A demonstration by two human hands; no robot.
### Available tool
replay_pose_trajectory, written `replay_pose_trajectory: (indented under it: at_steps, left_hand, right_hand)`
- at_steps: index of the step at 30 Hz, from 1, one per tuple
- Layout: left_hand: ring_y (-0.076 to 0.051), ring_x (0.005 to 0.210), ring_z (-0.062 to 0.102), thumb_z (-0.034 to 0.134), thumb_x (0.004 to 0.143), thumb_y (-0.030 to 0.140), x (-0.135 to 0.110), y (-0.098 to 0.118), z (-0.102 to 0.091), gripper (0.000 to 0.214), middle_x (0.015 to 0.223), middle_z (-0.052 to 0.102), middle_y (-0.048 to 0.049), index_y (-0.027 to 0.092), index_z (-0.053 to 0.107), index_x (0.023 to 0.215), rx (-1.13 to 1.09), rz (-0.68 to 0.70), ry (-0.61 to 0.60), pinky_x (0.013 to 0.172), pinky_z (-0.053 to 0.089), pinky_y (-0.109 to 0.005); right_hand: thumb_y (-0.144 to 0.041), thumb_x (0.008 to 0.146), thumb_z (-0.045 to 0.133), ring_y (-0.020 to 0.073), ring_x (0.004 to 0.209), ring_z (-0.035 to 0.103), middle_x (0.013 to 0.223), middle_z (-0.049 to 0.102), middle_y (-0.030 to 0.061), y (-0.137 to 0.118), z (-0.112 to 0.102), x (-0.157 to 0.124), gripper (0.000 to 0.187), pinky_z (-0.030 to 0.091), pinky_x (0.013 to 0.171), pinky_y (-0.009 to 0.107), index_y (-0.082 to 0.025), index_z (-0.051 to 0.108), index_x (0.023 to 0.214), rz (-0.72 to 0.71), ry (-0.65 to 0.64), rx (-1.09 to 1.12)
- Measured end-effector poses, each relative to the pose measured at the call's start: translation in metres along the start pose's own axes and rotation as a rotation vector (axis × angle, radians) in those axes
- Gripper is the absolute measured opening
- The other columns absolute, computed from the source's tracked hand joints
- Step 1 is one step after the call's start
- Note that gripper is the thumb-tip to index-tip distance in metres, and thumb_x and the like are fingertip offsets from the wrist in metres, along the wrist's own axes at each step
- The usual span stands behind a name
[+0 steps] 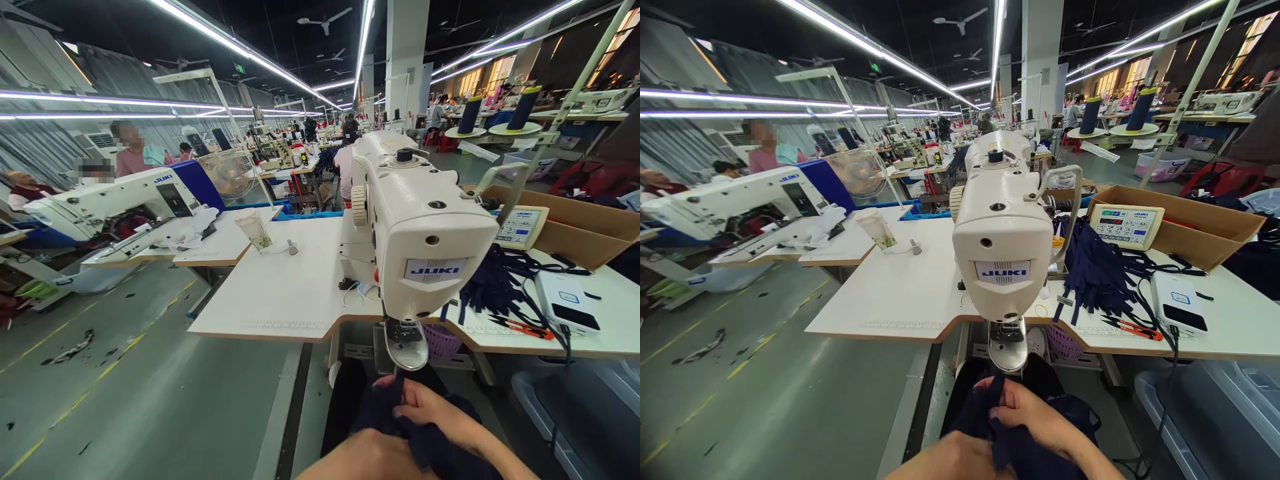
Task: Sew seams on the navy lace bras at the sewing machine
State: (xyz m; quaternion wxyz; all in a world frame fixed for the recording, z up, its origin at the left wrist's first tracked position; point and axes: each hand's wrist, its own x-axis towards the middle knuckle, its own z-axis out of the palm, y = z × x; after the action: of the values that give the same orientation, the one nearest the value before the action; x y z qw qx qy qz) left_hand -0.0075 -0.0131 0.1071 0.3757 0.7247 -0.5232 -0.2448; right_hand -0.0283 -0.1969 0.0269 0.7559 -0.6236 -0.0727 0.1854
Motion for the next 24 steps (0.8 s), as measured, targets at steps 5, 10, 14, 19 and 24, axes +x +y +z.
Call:
replay_pose_trajectory:
  at_steps: [5, 10, 14, 19, 24]
  left_hand:
    - [-0.020, 0.099, 0.054, 0.048, 0.093, 0.044, 0.001, -0.009, -0.024, 0.033, 0.111, 0.058, -0.0099, 0.018, 0.056, 0.112, -0.201, -0.171, 0.353, 0.088, 0.044, -0.030]
    - [-0.013, 0.072, 0.046, 0.054, 0.076, 0.073, 0.005, -0.027, -0.019, 0.067, 0.086, 0.054, -0.0019, 0.016, 0.056, 0.111, -0.516, -0.258, -0.050, 0.064, 0.039, -0.023]
    - [-0.011, 0.068, 0.041, 0.065, 0.071, 0.068, 0.006, -0.028, -0.019, 0.064, 0.081, 0.050, 0.0007, 0.016, 0.058, 0.108, -0.547, -0.300, -0.076, 0.060, 0.035, -0.021]
    - [-0.011, 0.069, 0.042, 0.068, 0.076, 0.049, 0.009, -0.019, -0.025, 0.035, 0.077, 0.046, 0.0024, 0.015, 0.059, 0.077, -0.432, -0.253, -0.030, 0.061, 0.034, -0.021]
    - [-0.009, 0.064, 0.037, 0.070, 0.076, 0.042, 0.009, -0.016, -0.023, 0.033, 0.072, 0.043, 0.0042, 0.016, 0.050, 0.071, -0.387, -0.296, 0.051, 0.054, 0.029, -0.020]
  right_hand:
    - [-0.038, 0.078, 0.069, 0.0127, 0.077, 0.049, 0.086, 0.054, -0.0016, -0.029, -0.004, -0.021, 0.031, 0.040, 0.070, 0.023, -0.021, 0.059, 0.102, 0.050, -0.032, 0.072]
    - [-0.054, 0.082, 0.062, 0.0120, 0.072, 0.043, 0.083, 0.052, -0.0016, -0.065, 0.004, -0.035, 0.037, 0.038, 0.068, 0.024, -0.022, 0.059, 0.100, 0.048, -0.072, -0.162]
    - [-0.051, 0.085, 0.061, 0.0126, 0.077, 0.048, 0.087, 0.055, -0.0011, -0.073, 0.001, -0.040, 0.037, 0.041, 0.072, 0.024, -0.024, 0.057, 0.110, 0.083, -0.099, -0.144]
    - [-0.044, 0.088, 0.057, 0.0124, 0.075, 0.050, 0.086, 0.056, -0.0013, -0.073, -0.011, -0.046, 0.036, 0.041, 0.069, 0.024, -0.026, 0.053, 0.119, 0.112, -0.075, -0.158]
    - [-0.018, 0.085, 0.049, 0.0150, 0.081, 0.057, 0.090, 0.063, 0.0018, -0.080, -0.036, -0.054, 0.022, 0.045, 0.077, 0.028, -0.022, 0.060, 0.104, 0.124, -0.059, -0.247]
